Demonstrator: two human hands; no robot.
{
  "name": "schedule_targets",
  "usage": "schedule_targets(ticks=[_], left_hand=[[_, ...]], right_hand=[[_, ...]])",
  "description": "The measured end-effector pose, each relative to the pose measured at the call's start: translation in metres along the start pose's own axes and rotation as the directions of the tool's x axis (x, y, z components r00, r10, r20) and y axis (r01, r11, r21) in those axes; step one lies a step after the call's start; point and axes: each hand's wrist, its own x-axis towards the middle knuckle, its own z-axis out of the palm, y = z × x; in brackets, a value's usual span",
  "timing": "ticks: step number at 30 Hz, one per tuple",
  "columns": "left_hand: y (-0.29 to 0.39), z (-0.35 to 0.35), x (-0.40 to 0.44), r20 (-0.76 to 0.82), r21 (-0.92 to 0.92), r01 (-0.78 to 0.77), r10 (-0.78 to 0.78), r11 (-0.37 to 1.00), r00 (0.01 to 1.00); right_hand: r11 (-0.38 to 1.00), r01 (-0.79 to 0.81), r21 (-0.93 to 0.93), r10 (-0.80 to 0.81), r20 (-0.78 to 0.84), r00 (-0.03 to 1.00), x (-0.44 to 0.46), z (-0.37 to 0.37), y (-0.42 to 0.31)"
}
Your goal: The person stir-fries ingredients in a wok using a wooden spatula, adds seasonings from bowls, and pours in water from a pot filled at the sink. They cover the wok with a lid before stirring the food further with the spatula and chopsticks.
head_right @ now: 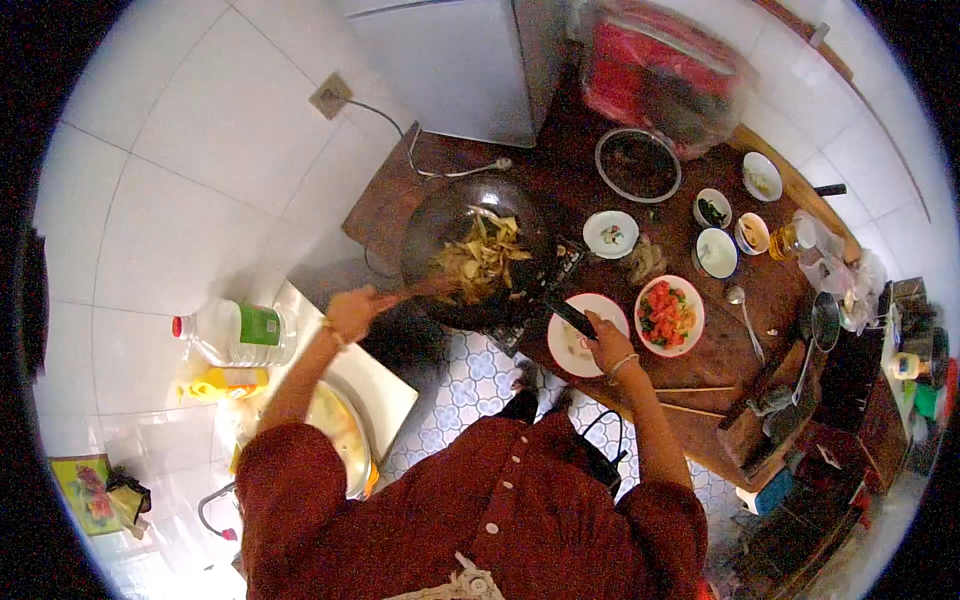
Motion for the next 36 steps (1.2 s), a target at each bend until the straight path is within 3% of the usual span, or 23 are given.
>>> schedule_targets(ticks=[2,4,6,8,12,14,18,20,23,25,28,31,32,33,34,35,36], left_hand=[[0.045,-0.013,0.009,-0.118,-0.209,0.068,-0.094,0.976,0.989],[0.064,0.036,0.029,-0.332,-0.451,0.032,-0.201,0.892,0.921],[0.085,0.019,0.035,-0.285,-0.457,0.105,-0.257,0.883,0.923],[0.09,0.015,0.045,-0.401,-0.517,0.045,-0.288,0.855,0.87],[0.087,-0.033,0.066,-0.358,-0.51,0.11,-0.327,0.853,0.875],[0.086,-0.037,0.083,-0.238,-0.448,0.201,-0.332,0.871,0.913],[0.097,-0.034,0.083,-0.182,-0.323,0.194,-0.262,0.926,0.948],[0.092,-0.054,0.063,-0.063,-0.237,0.176,-0.196,0.955,0.978],[0.06,-0.087,0.02,-0.069,-0.25,0.169,-0.192,0.953,0.979],[0.02,-0.07,-0.005,-0.161,-0.241,0.067,-0.108,0.968,0.981],[0.0,-0.092,-0.041,-0.057,-0.107,0.041,-0.047,0.993,0.997],[-0.01,-0.038,-0.047,0.012,-0.09,-0.047,0.048,0.995,0.999],[0.007,-0.033,-0.042,0.074,-0.184,0.099,-0.087,0.978,0.993],[0.035,-0.05,-0.041,0.037,-0.235,0.008,0.001,0.972,0.999],[0.051,-0.032,-0.03,0.079,-0.258,0.121,-0.104,0.959,0.991],[0.072,-0.02,-0.023,-0.053,-0.245,0.072,-0.087,0.967,0.995],[0.093,-0.019,-0.016,-0.124,-0.332,0.128,-0.178,0.934,0.976]], right_hand=[[1.0,-0.017,-0.014,0.017,0.011,1.0,0.002,0.001,-0.003],[1.0,0.019,-0.012,-0.018,0.038,0.999,0.004,0.003,0.007],[1.0,0.0,-0.015,0.001,0.044,0.999,0.003,0.006,0.01],[1.0,-0.011,-0.02,0.012,0.035,0.999,0.005,0.011,0.015],[1.0,0.002,-0.012,-0.002,-0.017,1.0,0.003,0.013,0.013],[0.999,-0.029,-0.021,0.029,-0.009,1.0,0.001,0.008,0.006],[0.999,-0.023,-0.031,0.023,-0.001,1.0,0.001,0.009,0.008],[0.999,-0.02,-0.033,0.02,0.004,1.0,0.003,0.01,0.01],[0.999,-0.002,-0.044,0.001,-0.028,1.0,0.002,0.015,0.016],[0.999,-0.02,-0.026,0.019,-0.019,1.0,0.004,0.018,0.018],[1.0,-0.005,0.018,0.006,-0.026,1.0,0.003,0.015,0.016],[1.0,-0.014,0.02,0.014,-0.013,1.0,0.003,0.011,0.01],[1.0,-0.015,0.024,0.015,-0.014,1.0,0.002,0.01,0.009],[1.0,-0.018,0.023,0.018,-0.019,1.0,0.002,0.009,0.009],[1.0,-0.029,0.007,0.029,-0.01,1.0,0.003,0.009,0.008],[0.999,-0.041,-0.007,0.041,0.001,0.999,0.003,0.01,0.007],[0.999,-0.041,-0.007,0.041,-0.005,0.999,0.004,0.012,0.009]])
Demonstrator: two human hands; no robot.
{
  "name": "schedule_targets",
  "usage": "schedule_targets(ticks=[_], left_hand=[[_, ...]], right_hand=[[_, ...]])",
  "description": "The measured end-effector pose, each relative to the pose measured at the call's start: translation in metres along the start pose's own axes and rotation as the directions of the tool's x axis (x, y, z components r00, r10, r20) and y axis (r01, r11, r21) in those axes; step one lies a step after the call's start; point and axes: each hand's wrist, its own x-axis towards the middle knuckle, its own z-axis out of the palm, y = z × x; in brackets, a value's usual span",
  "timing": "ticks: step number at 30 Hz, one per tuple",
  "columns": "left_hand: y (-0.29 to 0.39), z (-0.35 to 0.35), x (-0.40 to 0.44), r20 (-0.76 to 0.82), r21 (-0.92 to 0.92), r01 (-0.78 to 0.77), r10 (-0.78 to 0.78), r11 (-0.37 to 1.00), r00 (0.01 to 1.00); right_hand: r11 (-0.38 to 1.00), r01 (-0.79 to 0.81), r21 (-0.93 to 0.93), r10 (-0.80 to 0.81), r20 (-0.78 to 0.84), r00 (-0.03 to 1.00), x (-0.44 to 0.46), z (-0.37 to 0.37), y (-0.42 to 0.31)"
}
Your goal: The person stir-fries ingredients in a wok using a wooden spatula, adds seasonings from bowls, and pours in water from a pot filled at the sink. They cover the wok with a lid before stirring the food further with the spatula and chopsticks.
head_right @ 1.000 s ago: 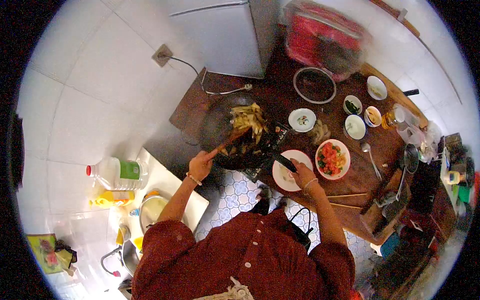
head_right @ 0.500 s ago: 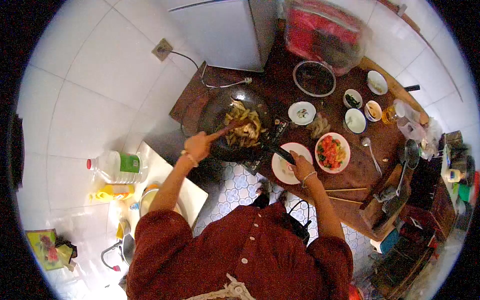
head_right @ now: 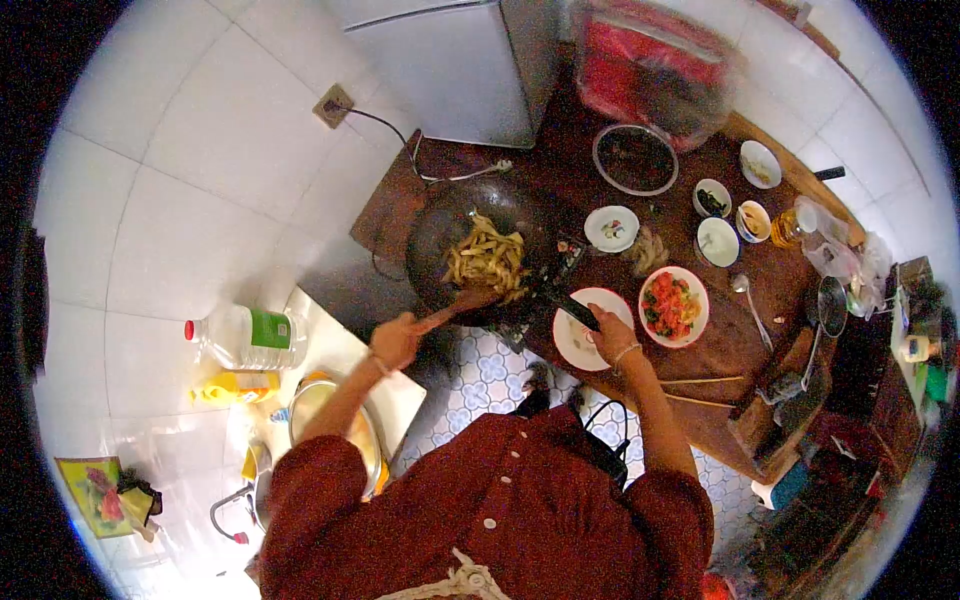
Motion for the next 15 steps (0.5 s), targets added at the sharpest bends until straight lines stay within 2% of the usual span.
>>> schedule_targets(ticks=[1,2,4,6,9,10,12,14,15], left_hand=[[0.012,0.019,0.004,-0.1,0.024,-0.052,0.054,0.998,0.994],[0.014,0.033,0.01,-0.106,0.026,-0.058,0.06,0.998,0.993],[0.019,0.044,0.02,-0.223,-0.196,0.04,-0.084,0.98,0.971],[0.019,0.038,0.031,-0.229,-0.21,0.101,-0.149,0.973,0.962],[0.01,0.021,0.059,-0.263,-0.253,0.131,-0.198,0.959,0.944],[0.008,0.021,0.069,-0.263,-0.253,0.128,-0.196,0.959,0.945],[0.006,0.025,0.086,-0.202,-0.174,0.258,-0.291,0.95,0.935],[0.001,0.031,0.086,-0.196,-0.168,0.245,-0.276,0.955,0.941],[0.003,0.023,0.082,-0.118,-0.088,0.248,-0.257,0.965,0.959]], right_hand=[[1.0,0.02,0.014,-0.02,-0.01,1.0,0.0,0.003,0.005],[0.999,0.04,0.026,-0.039,-0.021,0.999,0.0,0.005,0.008],[0.998,0.051,0.039,-0.05,-0.039,0.998,-0.003,0.005,0.007],[0.996,0.073,0.049,-0.071,-0.044,0.997,-0.003,0.001,0.004],[1.0,0.0,0.03,-0.001,0.019,1.0,-0.004,-0.002,-0.001],[1.0,-0.002,0.031,0.001,0.017,1.0,-0.003,0.0,0.002],[0.997,0.024,0.072,-0.025,0.011,1.0,-0.003,0.005,0.007],[0.998,-0.008,0.059,0.006,0.034,0.999,-0.007,-0.006,-0.009],[0.998,-0.049,0.046,0.046,0.052,0.998,-0.009,-0.012,-0.015]])
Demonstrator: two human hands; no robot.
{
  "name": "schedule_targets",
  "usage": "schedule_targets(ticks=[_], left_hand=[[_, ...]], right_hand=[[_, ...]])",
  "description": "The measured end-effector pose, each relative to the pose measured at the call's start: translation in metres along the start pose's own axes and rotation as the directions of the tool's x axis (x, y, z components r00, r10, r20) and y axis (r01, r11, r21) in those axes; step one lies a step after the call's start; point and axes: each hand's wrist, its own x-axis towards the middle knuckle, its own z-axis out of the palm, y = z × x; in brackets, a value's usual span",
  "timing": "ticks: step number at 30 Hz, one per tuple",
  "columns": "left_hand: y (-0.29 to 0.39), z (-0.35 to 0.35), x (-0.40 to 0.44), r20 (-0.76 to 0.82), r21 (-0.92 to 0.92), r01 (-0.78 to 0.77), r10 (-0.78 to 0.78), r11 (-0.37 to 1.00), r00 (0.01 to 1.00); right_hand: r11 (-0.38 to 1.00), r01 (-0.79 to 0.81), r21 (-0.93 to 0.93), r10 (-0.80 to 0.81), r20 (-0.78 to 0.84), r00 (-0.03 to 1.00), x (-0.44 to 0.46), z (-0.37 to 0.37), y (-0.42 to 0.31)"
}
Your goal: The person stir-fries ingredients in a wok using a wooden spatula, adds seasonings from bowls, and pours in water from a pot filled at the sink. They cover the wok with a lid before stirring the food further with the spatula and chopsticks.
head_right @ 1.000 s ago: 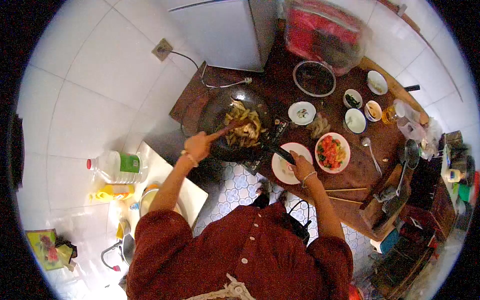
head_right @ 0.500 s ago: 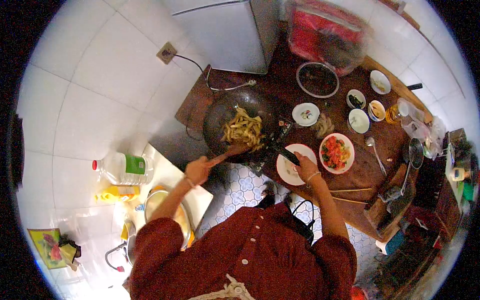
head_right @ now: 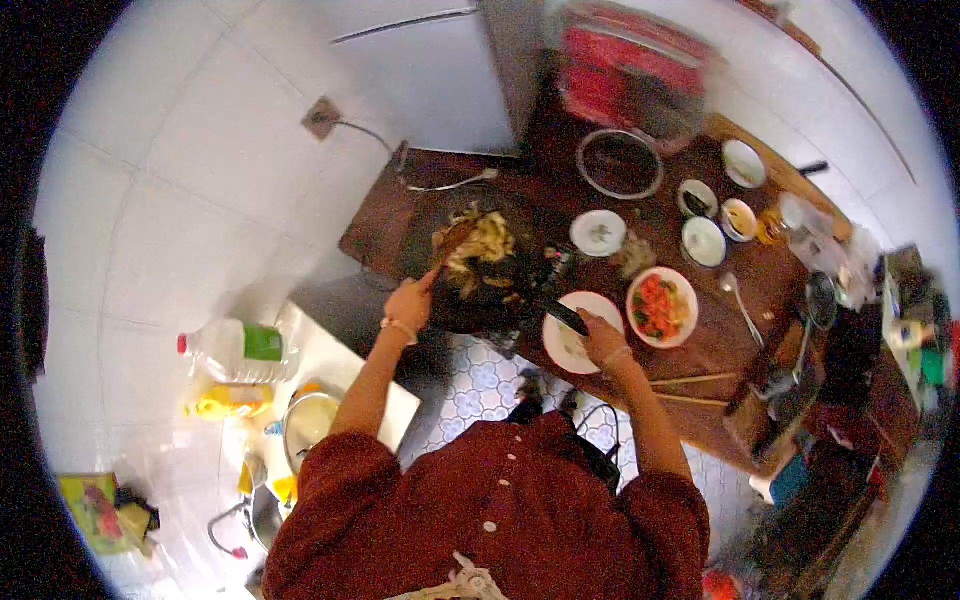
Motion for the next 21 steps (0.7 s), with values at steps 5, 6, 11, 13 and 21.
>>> schedule_targets(ticks=[5,6,11,13,21], left_hand=[[-0.016,-0.084,-0.026,0.166,0.012,-0.176,0.171,0.984,0.971],[-0.038,-0.083,-0.027,0.141,0.031,-0.226,0.219,0.974,0.965],[-0.103,-0.108,-0.04,0.171,0.283,-0.379,0.343,0.881,0.924],[-0.115,-0.092,-0.041,0.278,0.334,-0.393,0.309,0.857,0.91],[-0.047,0.005,-0.043,-0.186,-0.068,-0.356,0.339,0.932,0.922]], right_hand=[[0.996,0.091,-0.026,-0.094,-0.262,0.96,-0.004,0.022,0.015],[0.995,0.096,-0.029,-0.1,-0.283,0.954,-0.005,0.022,0.015],[0.995,0.055,-0.079,-0.072,-0.231,0.97,-0.001,0.025,0.017],[0.997,0.046,-0.065,-0.061,-0.249,0.967,0.0,0.025,0.015],[0.996,0.078,-0.04,-0.085,-0.221,0.971,-0.002,0.014,0.01]])
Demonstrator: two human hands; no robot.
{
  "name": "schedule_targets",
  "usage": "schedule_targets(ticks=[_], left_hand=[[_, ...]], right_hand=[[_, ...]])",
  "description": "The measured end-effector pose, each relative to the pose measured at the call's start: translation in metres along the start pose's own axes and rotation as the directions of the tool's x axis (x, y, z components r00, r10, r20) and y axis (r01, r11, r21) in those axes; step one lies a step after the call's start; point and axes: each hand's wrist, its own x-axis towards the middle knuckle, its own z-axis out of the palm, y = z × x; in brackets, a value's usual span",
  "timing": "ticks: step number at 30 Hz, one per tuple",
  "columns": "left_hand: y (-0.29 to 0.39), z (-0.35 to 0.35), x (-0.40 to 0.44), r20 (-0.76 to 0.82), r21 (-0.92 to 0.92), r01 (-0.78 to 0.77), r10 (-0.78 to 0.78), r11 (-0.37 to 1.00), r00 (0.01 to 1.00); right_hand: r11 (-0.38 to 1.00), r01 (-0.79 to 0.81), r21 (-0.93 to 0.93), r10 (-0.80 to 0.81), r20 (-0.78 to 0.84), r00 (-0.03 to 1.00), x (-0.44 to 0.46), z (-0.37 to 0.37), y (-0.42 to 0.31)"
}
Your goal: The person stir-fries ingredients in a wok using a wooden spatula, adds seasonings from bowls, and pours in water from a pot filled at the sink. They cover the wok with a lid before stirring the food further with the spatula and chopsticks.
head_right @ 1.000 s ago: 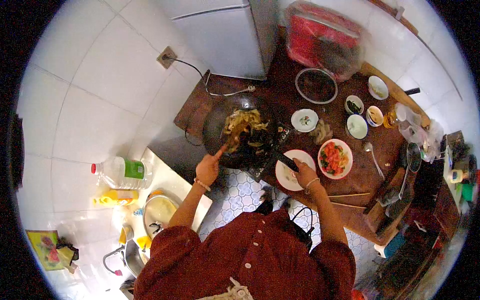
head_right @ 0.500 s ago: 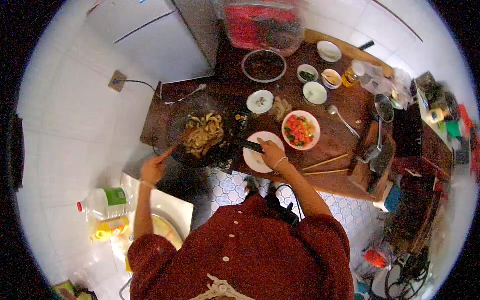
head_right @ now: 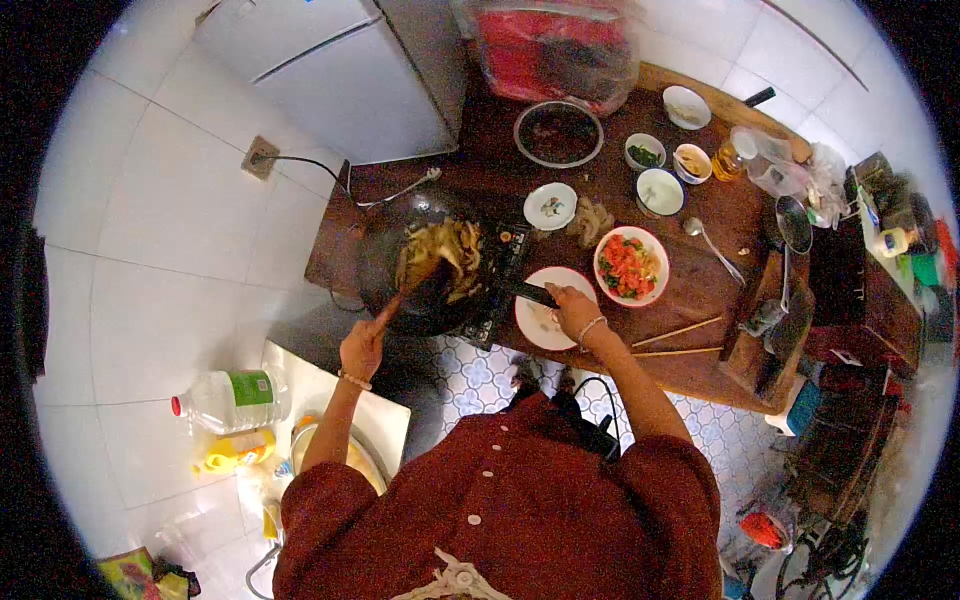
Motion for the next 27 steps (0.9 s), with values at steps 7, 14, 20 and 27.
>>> schedule_targets(ticks=[7,14,20,27], left_hand=[[0.03,0.001,0.072,0.019,0.015,0.117,-0.117,0.993,0.993],[0.047,-0.051,0.055,0.263,0.197,-0.083,0.029,0.977,0.964],[-0.025,-0.121,0.019,0.314,0.309,-0.09,-0.013,0.947,0.949],[-0.038,-0.057,-0.008,0.42,0.209,-0.09,-0.006,0.974,0.908]], right_hand=[[0.996,-0.086,-0.031,0.088,0.055,0.995,0.003,-0.004,-0.006],[0.995,-0.084,-0.059,0.083,-0.015,0.996,0.007,0.0,0.006],[0.996,-0.062,-0.068,0.057,-0.076,0.996,0.016,-0.006,0.007],[0.99,-0.056,-0.13,0.036,-0.152,0.988,0.023,-0.007,0.008]])
